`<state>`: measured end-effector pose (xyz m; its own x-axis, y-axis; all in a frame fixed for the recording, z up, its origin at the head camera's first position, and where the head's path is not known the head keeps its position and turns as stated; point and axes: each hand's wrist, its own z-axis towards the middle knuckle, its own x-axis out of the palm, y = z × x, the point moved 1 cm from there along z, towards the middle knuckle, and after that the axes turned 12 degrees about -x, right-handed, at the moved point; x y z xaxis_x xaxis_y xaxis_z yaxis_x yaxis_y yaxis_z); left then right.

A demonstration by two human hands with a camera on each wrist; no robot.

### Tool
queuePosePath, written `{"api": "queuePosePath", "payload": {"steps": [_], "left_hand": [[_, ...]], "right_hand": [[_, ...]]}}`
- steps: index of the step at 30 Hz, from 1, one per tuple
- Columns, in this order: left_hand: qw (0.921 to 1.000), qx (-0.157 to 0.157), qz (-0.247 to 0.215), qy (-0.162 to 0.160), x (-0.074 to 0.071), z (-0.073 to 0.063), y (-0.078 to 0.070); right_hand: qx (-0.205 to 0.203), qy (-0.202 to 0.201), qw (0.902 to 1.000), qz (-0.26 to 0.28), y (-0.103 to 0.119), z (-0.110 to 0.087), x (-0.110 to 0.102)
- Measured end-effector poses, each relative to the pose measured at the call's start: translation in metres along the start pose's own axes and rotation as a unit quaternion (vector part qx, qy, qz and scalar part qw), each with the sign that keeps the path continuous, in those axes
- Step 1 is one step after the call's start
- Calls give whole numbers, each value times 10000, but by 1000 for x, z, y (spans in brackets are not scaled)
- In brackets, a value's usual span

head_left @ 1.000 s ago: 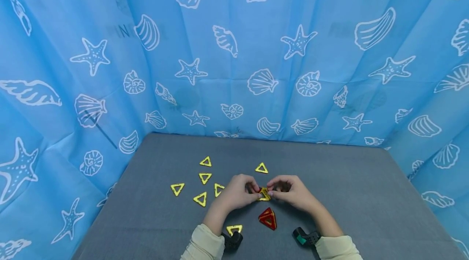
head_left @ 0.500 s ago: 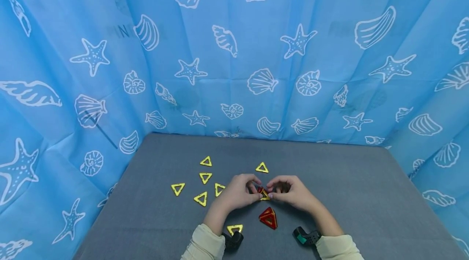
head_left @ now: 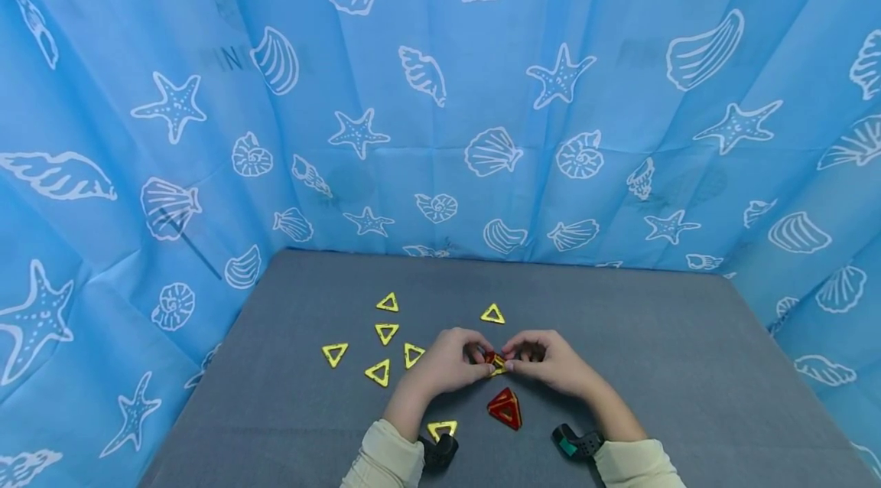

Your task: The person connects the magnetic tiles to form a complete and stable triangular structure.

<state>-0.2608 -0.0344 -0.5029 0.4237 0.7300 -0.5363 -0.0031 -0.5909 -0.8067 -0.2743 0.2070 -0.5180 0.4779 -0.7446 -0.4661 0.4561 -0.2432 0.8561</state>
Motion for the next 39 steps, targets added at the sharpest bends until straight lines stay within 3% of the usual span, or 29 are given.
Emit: {"api": "queuePosePath", "payload": {"steps": [8,14,20,26,34,39], "left_hand": [[10000,10,-5,28,2,-2,-2],[9998,4,130,-114,4,-3,-3],[9986,293,410,-146,7,-4,-5],[9986,299,428,-15,5,-4,-2],[9991,281,324,-13,-1,-6,-2],[9991,272,327,-37,-1,-4,1]], "right_hand": [[117,-26,9999,-34,3,-5,0],[-39,-1,10000,-43,2,-5,-1],[-213,-75,9997,-50,3,-8,-7],[-501,-142,9979,-375,3,14,-13],[-192,-1,9963,-840,-5,46,-16],[-315,136,9928,-1145,-12,57,-15]]}}
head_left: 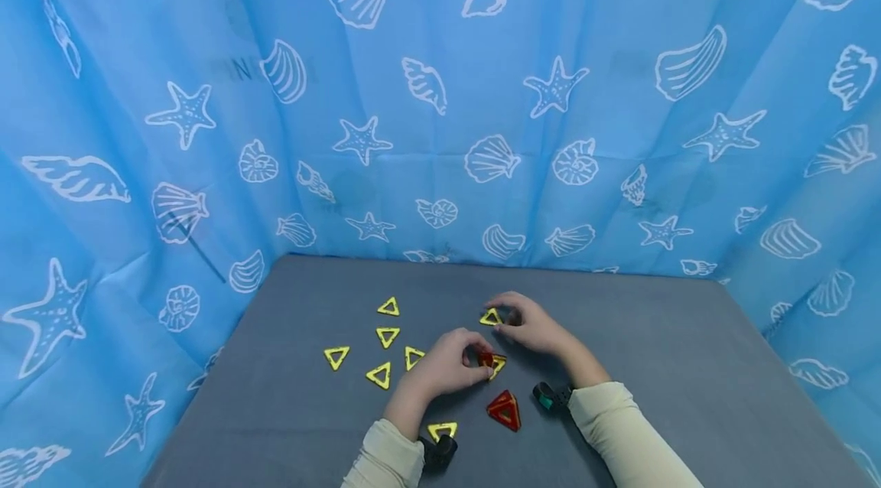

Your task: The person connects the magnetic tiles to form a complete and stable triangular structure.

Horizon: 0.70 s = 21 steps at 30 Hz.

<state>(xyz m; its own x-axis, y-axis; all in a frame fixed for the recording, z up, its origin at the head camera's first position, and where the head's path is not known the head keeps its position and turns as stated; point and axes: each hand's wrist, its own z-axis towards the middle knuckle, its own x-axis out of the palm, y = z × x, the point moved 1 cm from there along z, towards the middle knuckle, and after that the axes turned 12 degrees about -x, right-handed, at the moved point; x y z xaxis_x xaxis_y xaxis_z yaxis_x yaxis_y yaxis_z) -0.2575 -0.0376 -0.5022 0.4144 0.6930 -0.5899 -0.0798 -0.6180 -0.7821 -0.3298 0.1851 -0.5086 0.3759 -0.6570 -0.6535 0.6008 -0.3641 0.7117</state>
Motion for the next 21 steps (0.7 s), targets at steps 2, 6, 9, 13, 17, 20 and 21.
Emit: {"api": "queuePosePath", "payload": {"steps": [2,6,9,13,17,20,21], "left_hand": [[10000,-26,-32,47,-1,1,2],[9998,-71,-95,135,-3,4,5],[9998,-87,-105,147,-2,3,4],[9998,-163,-127,45,-2,3,3],[9994,-283,-122,-137,-3,1,4],[9989,-339,-90,-304,-4,0,6],[9987,-352,-72,-355,-4,0,7]], "right_hand": [[-73,66,9999,-127,-2,3,1],[-116,140,9993,-334,-4,7,3],[-22,75,9989,-457,-4,5,3],[145,-50,9979,-632,-3,5,2],[336,-221,9964,-751,-3,3,1],[420,-306,9959,-734,-2,1,0],[437,-322,9959,-726,-3,1,0]]}}
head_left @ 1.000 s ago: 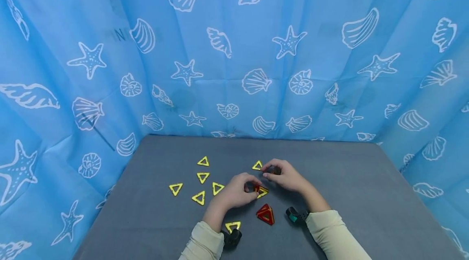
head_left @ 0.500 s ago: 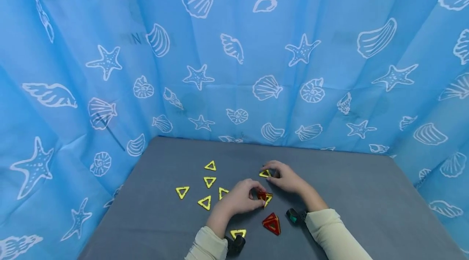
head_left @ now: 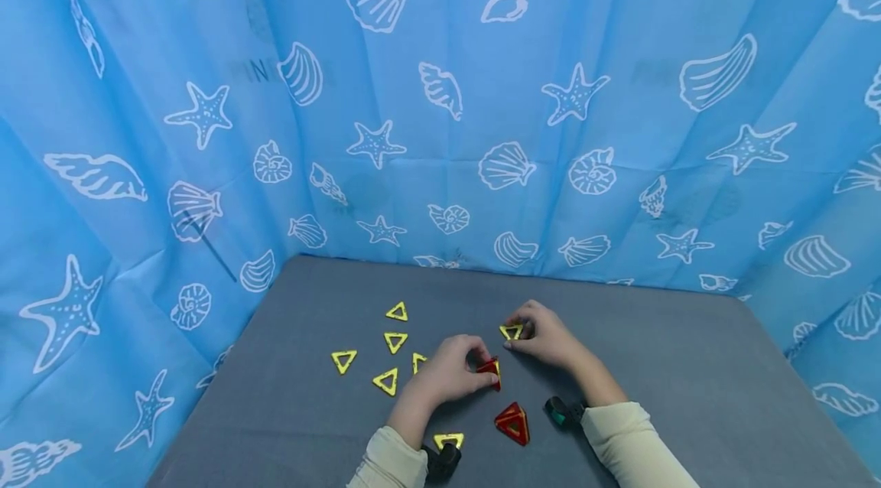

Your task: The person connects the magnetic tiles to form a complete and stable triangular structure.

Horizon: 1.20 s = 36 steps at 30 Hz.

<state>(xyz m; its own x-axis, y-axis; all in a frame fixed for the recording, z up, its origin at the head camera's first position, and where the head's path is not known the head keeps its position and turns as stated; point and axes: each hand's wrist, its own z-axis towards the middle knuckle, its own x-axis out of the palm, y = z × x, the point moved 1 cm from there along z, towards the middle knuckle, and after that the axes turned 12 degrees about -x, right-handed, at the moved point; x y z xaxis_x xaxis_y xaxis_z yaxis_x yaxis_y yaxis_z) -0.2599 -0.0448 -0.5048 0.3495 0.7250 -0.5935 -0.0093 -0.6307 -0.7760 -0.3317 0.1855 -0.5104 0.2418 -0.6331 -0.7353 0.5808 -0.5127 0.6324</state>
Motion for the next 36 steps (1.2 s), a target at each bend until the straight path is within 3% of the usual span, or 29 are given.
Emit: {"api": "queuePosePath", "payload": {"steps": [17,26,36], "left_hand": [[9982,9,281,-522,-2,0,0],[9975,-128,335,-613,0,-1,-1],[9968,-174,402,-675,1,-2,-1]], "right_hand": [[-332,-90,9984,445,11,-24,-2],[-592,36,9963,625,25,-31,1],[-571,217,9942,882,35,-30,3]]}}
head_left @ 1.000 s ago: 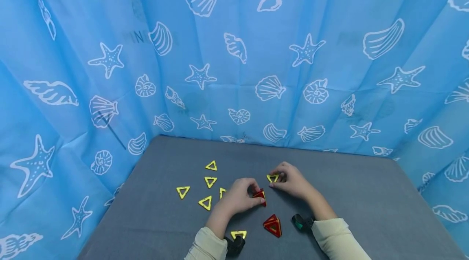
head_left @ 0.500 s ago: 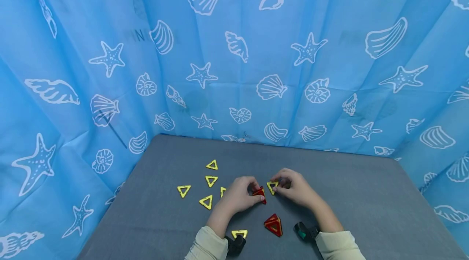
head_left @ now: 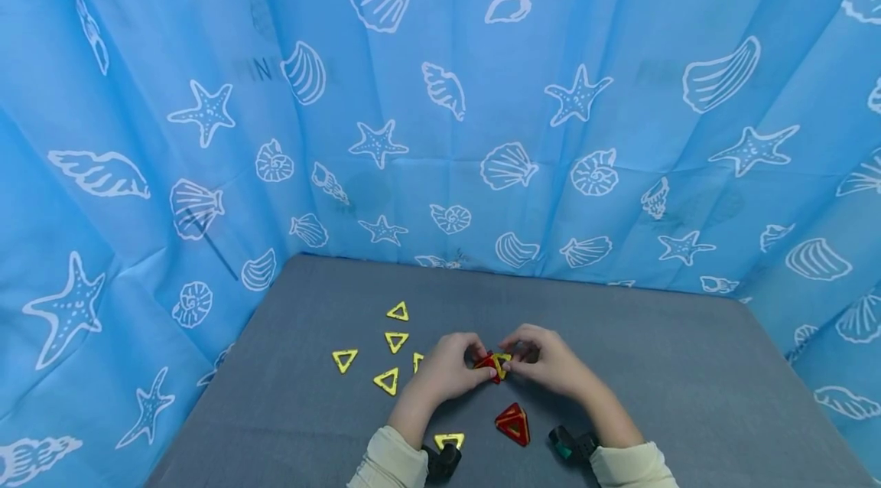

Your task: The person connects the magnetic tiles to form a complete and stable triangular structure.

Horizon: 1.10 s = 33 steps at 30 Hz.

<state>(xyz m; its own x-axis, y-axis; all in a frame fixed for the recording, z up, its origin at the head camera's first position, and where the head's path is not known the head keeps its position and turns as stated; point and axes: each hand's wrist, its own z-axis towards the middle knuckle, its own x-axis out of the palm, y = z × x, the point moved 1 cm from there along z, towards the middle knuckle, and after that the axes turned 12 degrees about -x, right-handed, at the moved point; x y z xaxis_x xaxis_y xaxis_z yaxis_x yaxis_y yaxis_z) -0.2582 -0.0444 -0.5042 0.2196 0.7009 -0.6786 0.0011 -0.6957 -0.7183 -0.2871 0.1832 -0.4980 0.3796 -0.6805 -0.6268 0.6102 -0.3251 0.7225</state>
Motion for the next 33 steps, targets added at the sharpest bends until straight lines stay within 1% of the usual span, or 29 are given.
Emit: {"api": "queuePosePath", "payload": {"steps": [12,21,25,30,33], "left_hand": [[9999,42,-98,75,-2,-4,-2],[9998,-42,-154,149,-1,-2,-3],[9997,-31,-192,147,-1,-2,-3],[9994,27,-287,189,-3,0,-1],[9988,48,-423,250,-7,0,-1]], "right_hand": [[-10,4,9993,362,6,-1,3],[37,54,9993,374,7,-1,5],[43,85,9993,365,7,0,4],[-76,91,9995,300,7,1,4],[-196,80,9995,221,9,4,4]]}}
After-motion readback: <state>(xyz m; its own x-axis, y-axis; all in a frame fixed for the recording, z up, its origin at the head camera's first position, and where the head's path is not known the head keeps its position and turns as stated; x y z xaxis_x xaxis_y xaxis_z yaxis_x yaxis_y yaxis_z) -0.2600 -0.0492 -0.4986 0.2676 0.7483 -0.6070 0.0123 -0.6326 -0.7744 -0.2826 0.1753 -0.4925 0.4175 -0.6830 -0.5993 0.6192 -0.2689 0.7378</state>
